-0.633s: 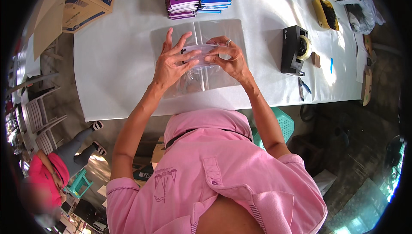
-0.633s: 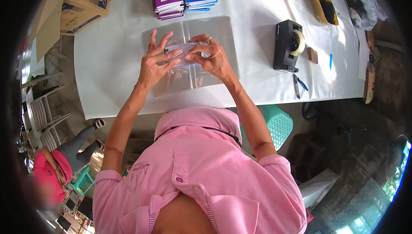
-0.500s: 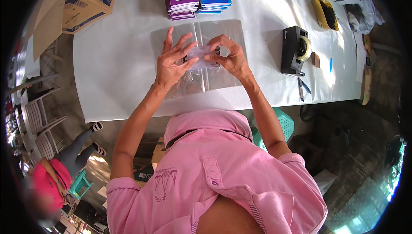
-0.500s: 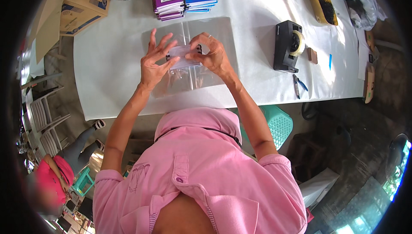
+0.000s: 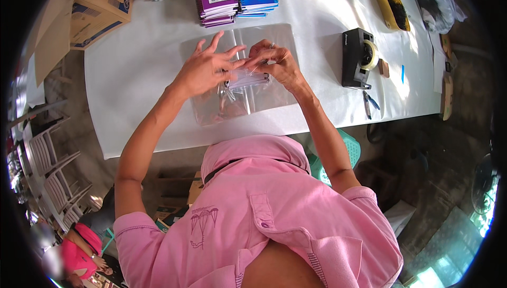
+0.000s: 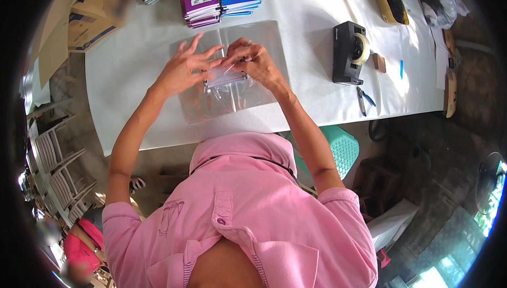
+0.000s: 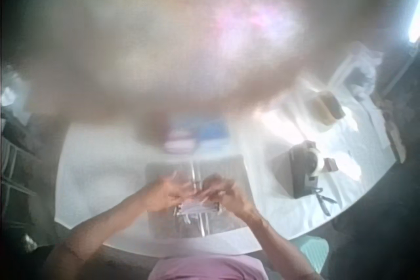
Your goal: The person wraps spiral-bound notebooks in clear plastic sleeves at a table. They pick up notebooks from stacks, place them into sleeves, fold the plastic edges, and seal them with tape from a dispenser. The wrapped notebooks are set aside on the table.
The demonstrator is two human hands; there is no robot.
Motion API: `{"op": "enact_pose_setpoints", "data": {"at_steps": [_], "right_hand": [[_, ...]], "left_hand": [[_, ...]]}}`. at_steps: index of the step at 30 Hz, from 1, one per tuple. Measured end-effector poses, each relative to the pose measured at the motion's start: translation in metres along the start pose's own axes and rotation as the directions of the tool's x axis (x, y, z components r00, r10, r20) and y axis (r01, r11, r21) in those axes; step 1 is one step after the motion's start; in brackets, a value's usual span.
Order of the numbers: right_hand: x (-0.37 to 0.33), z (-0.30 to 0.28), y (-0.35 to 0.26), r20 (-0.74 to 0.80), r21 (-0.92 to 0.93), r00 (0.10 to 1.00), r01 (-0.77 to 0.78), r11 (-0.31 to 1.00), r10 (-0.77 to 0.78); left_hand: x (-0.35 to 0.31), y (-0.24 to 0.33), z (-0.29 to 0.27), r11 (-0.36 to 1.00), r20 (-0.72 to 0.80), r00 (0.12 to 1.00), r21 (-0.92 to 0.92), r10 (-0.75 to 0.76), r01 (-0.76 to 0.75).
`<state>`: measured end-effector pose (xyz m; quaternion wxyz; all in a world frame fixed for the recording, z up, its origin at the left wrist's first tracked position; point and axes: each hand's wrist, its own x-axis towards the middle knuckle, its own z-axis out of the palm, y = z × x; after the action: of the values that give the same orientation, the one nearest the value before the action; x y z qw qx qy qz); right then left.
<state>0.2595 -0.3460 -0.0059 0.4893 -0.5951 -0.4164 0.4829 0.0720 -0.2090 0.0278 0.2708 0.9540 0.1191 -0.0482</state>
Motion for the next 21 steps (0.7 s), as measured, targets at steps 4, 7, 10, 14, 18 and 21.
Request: {"op": "enact_pose_setpoints", "data": {"at_steps": [4,7,10,14,18,21], "right_hand": [[-0.012,-0.011,-0.013,0.05,-0.371,0.954,0.292,0.882,-0.296],[-0.048,-0.078,-0.012,-0.19,-0.456,0.937,0.181,0.872,-0.294],[-0.126,-0.221,0.055,-0.764,-0.298,0.64,-0.248,0.922,-0.075],[-0.156,-0.261,0.056,-0.778,0.066,0.508,-0.519,0.852,0.369],[-0.161,-0.263,0.049,-0.649,0.239,0.58,-0.459,0.856,0.492],[-0.18,-0.268,0.074,-0.577,0.377,0.675,-0.278,0.883,0.459]], "left_hand": [[-0.023,0.031,0.005,0.95,-0.169,0.977,0.303,0.134,-0.078],[-0.034,0.036,0.013,0.921,-0.197,0.972,0.387,0.128,-0.043],[-0.027,0.044,0.016,0.892,-0.206,0.964,0.448,0.166,-0.058],[-0.026,0.048,0.02,0.879,-0.193,0.97,0.476,0.15,-0.041],[-0.026,0.053,0.019,0.876,-0.159,0.983,0.482,0.092,-0.004],[-0.023,0.056,0.019,0.877,-0.164,0.98,0.48,0.11,-0.018]]}}
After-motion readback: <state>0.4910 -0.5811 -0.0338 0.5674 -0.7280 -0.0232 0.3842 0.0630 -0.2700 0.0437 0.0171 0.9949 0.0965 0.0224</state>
